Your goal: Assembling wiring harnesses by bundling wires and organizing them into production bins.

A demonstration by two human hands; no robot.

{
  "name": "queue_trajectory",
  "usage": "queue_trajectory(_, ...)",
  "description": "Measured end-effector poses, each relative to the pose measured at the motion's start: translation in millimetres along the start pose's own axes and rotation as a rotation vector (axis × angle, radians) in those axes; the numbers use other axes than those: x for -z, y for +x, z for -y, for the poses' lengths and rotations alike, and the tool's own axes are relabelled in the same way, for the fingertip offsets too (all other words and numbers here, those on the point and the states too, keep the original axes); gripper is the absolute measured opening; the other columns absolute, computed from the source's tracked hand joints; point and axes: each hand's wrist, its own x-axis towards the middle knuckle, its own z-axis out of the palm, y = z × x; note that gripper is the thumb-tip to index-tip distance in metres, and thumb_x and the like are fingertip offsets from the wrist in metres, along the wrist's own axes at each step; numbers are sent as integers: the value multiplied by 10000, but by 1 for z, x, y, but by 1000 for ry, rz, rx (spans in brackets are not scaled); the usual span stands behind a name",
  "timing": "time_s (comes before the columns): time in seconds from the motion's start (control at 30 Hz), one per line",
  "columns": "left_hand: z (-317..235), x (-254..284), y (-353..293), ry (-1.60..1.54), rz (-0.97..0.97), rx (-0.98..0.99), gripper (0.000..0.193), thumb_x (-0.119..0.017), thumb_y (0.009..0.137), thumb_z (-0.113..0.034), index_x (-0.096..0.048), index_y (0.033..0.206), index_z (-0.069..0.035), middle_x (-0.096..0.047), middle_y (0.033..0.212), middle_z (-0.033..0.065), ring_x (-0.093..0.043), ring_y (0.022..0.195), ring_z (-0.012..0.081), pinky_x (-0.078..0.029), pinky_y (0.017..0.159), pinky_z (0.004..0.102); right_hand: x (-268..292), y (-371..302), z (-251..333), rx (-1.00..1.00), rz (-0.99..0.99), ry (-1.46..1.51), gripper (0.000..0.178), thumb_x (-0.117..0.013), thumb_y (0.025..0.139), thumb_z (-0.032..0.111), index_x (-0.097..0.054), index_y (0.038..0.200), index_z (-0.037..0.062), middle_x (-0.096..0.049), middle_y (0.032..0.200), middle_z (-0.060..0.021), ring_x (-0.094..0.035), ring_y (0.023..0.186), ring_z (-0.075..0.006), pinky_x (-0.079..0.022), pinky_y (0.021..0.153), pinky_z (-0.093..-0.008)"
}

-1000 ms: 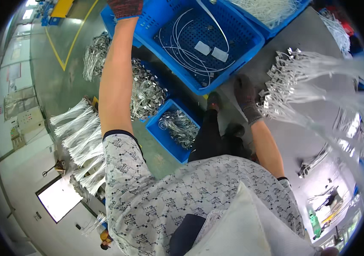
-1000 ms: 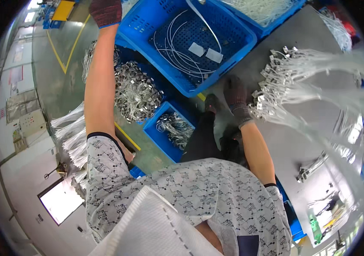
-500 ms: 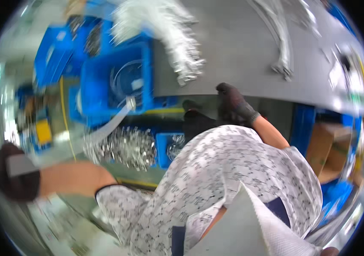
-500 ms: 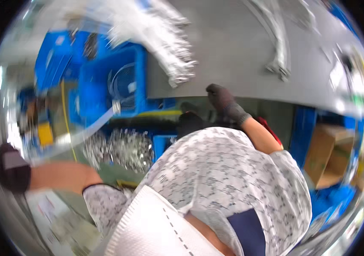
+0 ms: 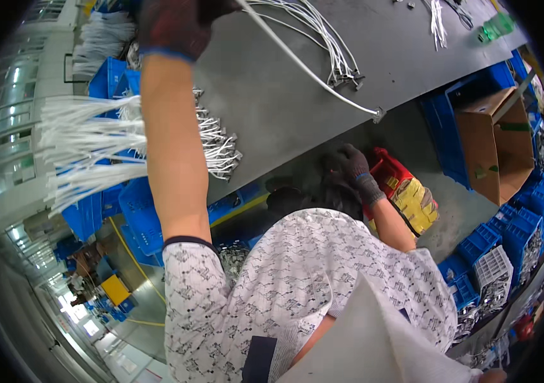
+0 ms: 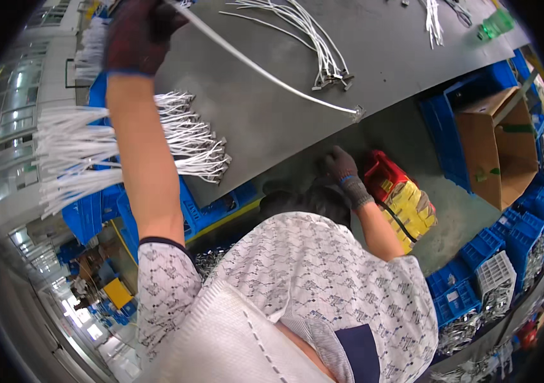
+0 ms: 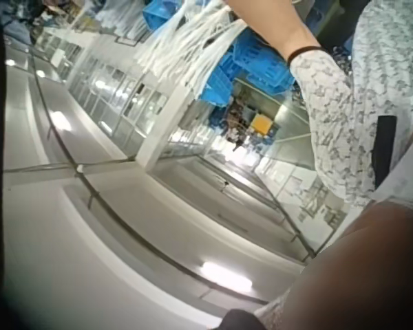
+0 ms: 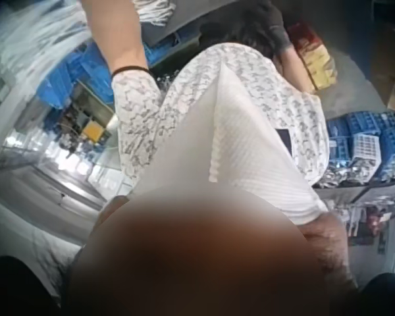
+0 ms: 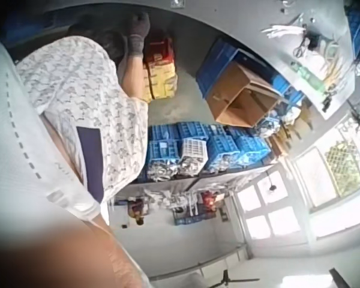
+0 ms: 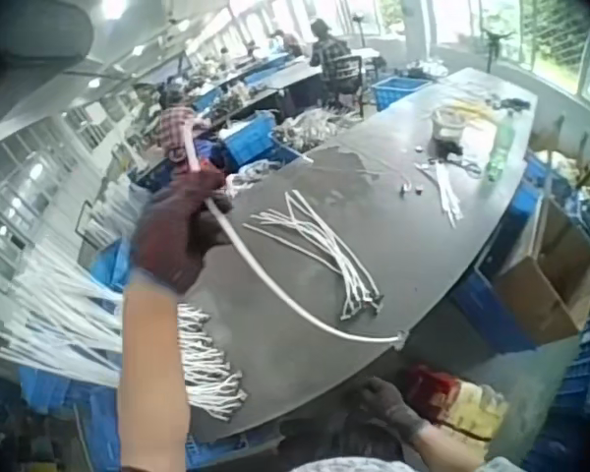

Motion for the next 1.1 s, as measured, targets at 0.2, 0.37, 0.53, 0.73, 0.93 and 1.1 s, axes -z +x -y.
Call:
queue_trajectory(0.2, 145, -14, 167, -139, -111, 442, 181, -680, 934, -211, -658, 992, -41, -682, 853, 106, -687, 698, 238, -609, 631, 377, 28, -35, -38, -384, -154, 56, 231, -576, 894, 216, -673, 1037, 62, -696, 936, -224, -670, 917, -432, -530, 810, -470)
queue_trajectory(0.37, 316, 48, 167, 1537, 316, 260, 614, -714, 855, -164, -522, 1438, -123, -612, 1349, 190, -615, 1192, 378, -504, 1005, 458, 30, -42, -68, -399, -150, 44, 237, -572, 905, 213, -671, 1059, 63, -701, 937, -220, -692, 899, -383, -536, 780, -442)
queue_trajectory(0.53, 411, -39, 2, 1226, 499, 518, 606, -522, 934, -515, -606, 1345, -77, -610, 1332, 237, -598, 1228, 388, -464, 1058, 465, 37, -62, -87, -380, -234, -165, 250, -574, 920, 235, -670, 1085, 73, -707, 882, -198, -720, 770, -312, -549, 713, -415)
queue_trajectory(0.73, 391, -9, -123, 835, -30, 389, 433, -674, 907, -341, -655, 1227, -49, -686, 1195, 191, -660, 1089, 373, -513, 950, 408, 29, -21, -53, -349, -63, -58, 233, -578, 923, 227, -669, 1082, 83, -706, 839, -178, -713, 761, -320, -549, 702, -430)
queue_trajectory(0.93, 326, 50, -275, 653, 31, 357, 403, -681, 916, -327, -644, 1205, -49, -712, 1076, 141, -689, 981, 308, -538, 881, 393, -20, 18, -55, -120, 232, -2, 281, -585, 910, 242, -653, 1092, 39, -695, 994, -233, -663, 981, -422, -525, 826, -481)
queue_trajectory(1.1, 244, 172, -399, 691, -429, 307, 305, -683, 920, -250, -664, 1160, -63, -717, 1017, 140, -703, 911, 251, -551, 837, 343, -69, 48, 88, 439, 600, -254, 253, -636, 929, 221, -670, 1104, 40, -703, 1045, -219, -681, 991, -390, -531, 841, -417)
